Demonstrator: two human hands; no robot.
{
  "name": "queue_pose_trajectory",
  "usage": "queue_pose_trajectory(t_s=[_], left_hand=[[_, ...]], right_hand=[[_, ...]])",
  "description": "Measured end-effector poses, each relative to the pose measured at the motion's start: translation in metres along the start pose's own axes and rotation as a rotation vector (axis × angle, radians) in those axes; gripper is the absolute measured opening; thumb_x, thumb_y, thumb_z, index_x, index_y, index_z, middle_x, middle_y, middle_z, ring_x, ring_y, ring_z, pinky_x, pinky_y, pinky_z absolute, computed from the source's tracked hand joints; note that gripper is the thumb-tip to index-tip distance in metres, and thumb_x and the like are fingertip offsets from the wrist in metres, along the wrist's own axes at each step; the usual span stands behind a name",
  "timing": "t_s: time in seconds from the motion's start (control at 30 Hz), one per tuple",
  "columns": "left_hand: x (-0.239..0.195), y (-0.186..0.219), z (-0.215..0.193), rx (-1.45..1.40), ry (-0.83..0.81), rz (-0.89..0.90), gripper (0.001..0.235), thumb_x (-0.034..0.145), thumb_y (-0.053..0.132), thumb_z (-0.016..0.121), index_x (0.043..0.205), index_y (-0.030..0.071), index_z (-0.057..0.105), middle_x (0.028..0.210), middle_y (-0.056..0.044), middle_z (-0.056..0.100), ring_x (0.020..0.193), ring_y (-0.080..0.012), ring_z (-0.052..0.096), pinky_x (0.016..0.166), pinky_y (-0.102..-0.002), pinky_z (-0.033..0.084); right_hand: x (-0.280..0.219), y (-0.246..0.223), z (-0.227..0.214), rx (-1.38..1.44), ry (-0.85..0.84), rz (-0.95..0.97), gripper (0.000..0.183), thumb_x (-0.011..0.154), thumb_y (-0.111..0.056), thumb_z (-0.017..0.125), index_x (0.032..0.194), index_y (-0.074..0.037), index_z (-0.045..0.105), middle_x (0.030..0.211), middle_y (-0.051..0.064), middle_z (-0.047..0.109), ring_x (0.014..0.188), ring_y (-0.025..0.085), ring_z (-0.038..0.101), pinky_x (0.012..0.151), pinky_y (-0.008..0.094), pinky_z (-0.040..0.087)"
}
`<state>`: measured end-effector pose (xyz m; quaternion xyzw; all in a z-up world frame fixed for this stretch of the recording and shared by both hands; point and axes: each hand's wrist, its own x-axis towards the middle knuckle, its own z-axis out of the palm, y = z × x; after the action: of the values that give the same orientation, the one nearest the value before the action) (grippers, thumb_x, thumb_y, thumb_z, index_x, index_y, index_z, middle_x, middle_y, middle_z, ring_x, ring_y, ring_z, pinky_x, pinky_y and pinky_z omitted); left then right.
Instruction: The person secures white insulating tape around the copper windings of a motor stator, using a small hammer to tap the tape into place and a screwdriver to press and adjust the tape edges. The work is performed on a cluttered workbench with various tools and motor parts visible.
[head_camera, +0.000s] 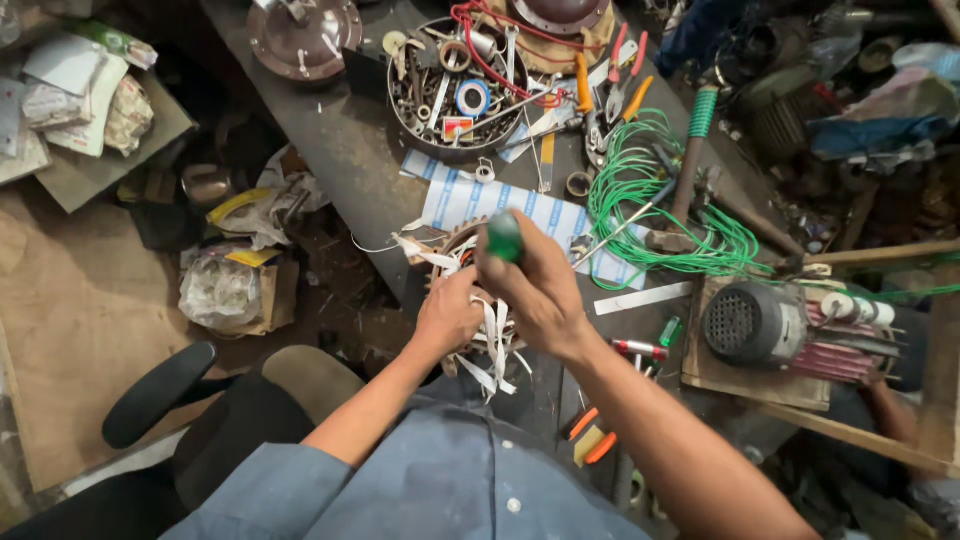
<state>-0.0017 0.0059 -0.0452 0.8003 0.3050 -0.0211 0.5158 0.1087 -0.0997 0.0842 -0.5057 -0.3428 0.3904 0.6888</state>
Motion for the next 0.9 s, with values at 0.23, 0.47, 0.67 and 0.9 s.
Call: queue_pose_trajectory(t_s=[0.23, 0.47, 0.67, 0.9], left_hand=[[-0.005, 0.017, -0.008, -0.008, 0.019, 0.039, 0.049, 0.081, 0.018, 0.065, 0.130, 0.018, 0.068, 0.096, -0.011, 0.078, 0.100, -0.0330, 0.072, 0.091, -0.044, 0.053], [-0.003, 0.012, -0.006, -0.027, -0.001, 0.075, 0.060, 0.074, 0.006, 0.055, 0.132, 0.017, 0.066, 0.096, -0.007, 0.081, 0.103, -0.0297, 0.072, 0.094, -0.041, 0.052], [0.002, 0.008, -0.012, 0.005, -0.034, 0.138, 0.043, 0.083, 0.017, 0.070, 0.126, 0.014, 0.071, 0.093, -0.008, 0.081, 0.101, -0.0299, 0.070, 0.090, -0.041, 0.050], [-0.002, 0.021, -0.017, -0.021, -0.117, 0.039, 0.047, 0.081, 0.023, 0.073, 0.127, 0.015, 0.069, 0.093, -0.007, 0.080, 0.093, -0.0254, 0.076, 0.085, -0.038, 0.056]], right_hand=[[-0.062, -0.010, -0.034, -0.152, 0.055, -0.274, 0.017, 0.107, -0.027, 0.055, 0.110, -0.010, 0.053, 0.081, 0.002, 0.059, 0.061, 0.007, 0.048, 0.049, 0.026, 0.038], [-0.064, 0.000, 0.059, -0.659, -0.715, -0.305, 0.033, 0.092, -0.014, 0.057, 0.125, -0.009, 0.058, 0.089, 0.012, 0.056, 0.075, 0.035, 0.062, 0.065, 0.046, 0.049], [-0.037, 0.013, 0.119, -0.753, -0.689, -0.159, 0.037, 0.099, -0.016, 0.055, 0.136, -0.014, 0.051, 0.098, 0.013, 0.064, 0.078, 0.036, 0.068, 0.065, 0.048, 0.052], [-0.042, 0.013, 0.104, -0.782, -0.725, -0.184, 0.041, 0.095, -0.016, 0.057, 0.136, -0.018, 0.054, 0.088, 0.014, 0.062, 0.074, 0.037, 0.066, 0.061, 0.049, 0.049]])
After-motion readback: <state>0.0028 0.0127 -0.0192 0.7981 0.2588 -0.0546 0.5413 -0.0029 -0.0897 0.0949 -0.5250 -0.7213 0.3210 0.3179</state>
